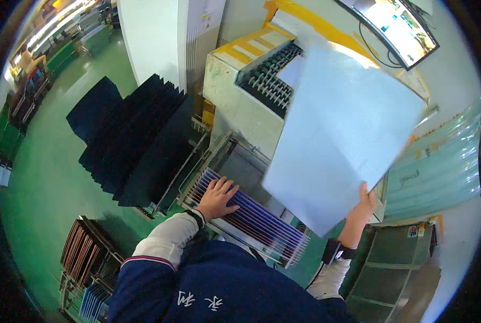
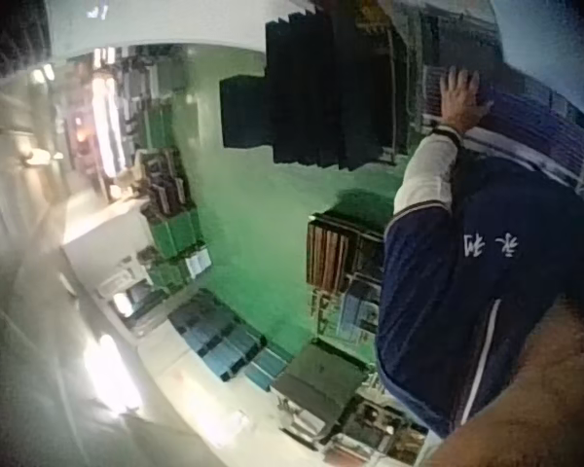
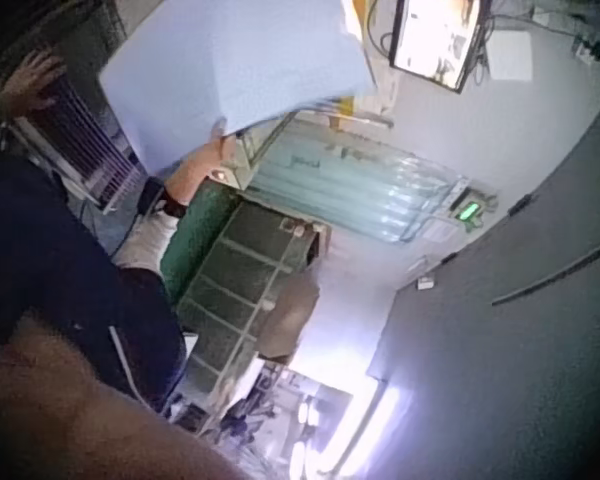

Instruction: Feeding material sheets into an industrial roller machine for processing.

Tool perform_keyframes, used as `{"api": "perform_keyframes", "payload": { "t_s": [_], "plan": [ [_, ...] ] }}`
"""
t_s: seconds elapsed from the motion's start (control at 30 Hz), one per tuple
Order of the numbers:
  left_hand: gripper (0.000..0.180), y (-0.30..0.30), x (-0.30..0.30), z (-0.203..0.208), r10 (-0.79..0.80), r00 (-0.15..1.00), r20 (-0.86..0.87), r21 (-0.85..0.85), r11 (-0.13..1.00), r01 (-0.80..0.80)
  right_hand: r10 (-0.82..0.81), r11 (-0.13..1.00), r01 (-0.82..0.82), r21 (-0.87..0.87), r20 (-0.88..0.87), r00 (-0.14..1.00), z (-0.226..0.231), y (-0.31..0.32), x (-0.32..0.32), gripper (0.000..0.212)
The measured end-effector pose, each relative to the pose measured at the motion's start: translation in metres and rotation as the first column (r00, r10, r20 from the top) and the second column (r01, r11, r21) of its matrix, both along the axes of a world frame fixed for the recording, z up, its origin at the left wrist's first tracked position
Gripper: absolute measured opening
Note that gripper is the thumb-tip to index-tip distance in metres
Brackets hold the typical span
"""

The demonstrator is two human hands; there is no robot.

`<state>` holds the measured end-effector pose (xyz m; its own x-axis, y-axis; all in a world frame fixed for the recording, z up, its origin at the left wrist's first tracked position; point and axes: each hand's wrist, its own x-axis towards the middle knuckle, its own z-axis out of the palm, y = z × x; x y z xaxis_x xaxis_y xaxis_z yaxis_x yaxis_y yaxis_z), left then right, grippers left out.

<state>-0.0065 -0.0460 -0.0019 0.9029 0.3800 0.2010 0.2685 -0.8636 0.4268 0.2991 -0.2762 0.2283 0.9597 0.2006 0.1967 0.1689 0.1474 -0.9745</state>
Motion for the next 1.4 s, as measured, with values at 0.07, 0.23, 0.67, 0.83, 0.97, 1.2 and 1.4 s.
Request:
{"api": "perform_keyframes", "payload": {
  "t_s": [0.07,0.23,0.67,0.83,0.97,1.2,1.4],
  "plan": [
    [0.071,0.001,-0.002,-0.001,0.001,1.0,-0.008,0.015,1.0,-0.001,0.082,0.992,-0.068,0.107,-0.129,0.988,-0.006,-0.007,0.02,0.035],
    [0.071,-0.003,-0.002,-0.001,0.016,0.999,-0.051,0.036,0.999,-0.014,0.341,0.928,-0.271,0.256,-0.29,0.894,-0.06,0.0,0.027,0.033],
    [0.073,-0.004,0.003,0.008,0.026,0.997,-0.078,0.037,0.999,-0.023,0.563,0.793,-0.198,0.576,-0.57,0.599,-0.139,0.049,0.005,0.012],
    [0.074,-0.005,0.009,0.008,0.036,0.993,-0.111,0.041,0.999,-0.031,0.562,0.794,-0.174,0.582,-0.595,0.575,-0.155,0.057,0.015,0.012],
    [0.074,-0.003,0.008,0.009,0.037,0.989,-0.143,0.044,0.999,-0.031,0.544,0.827,-0.242,0.508,-0.612,0.575,-0.146,0.077,0.013,0.016],
    [0.074,-0.001,0.014,0.009,0.044,0.985,-0.167,0.055,0.998,-0.035,0.485,0.868,-0.39,0.309,-0.697,0.528,-0.155,0.09,0.032,0.032],
    [0.074,0.006,0.019,0.008,0.048,0.985,-0.168,0.061,0.997,-0.039,0.502,0.848,-0.463,0.258,-0.67,0.547,-0.154,0.099,0.047,0.036]
  ]
}}
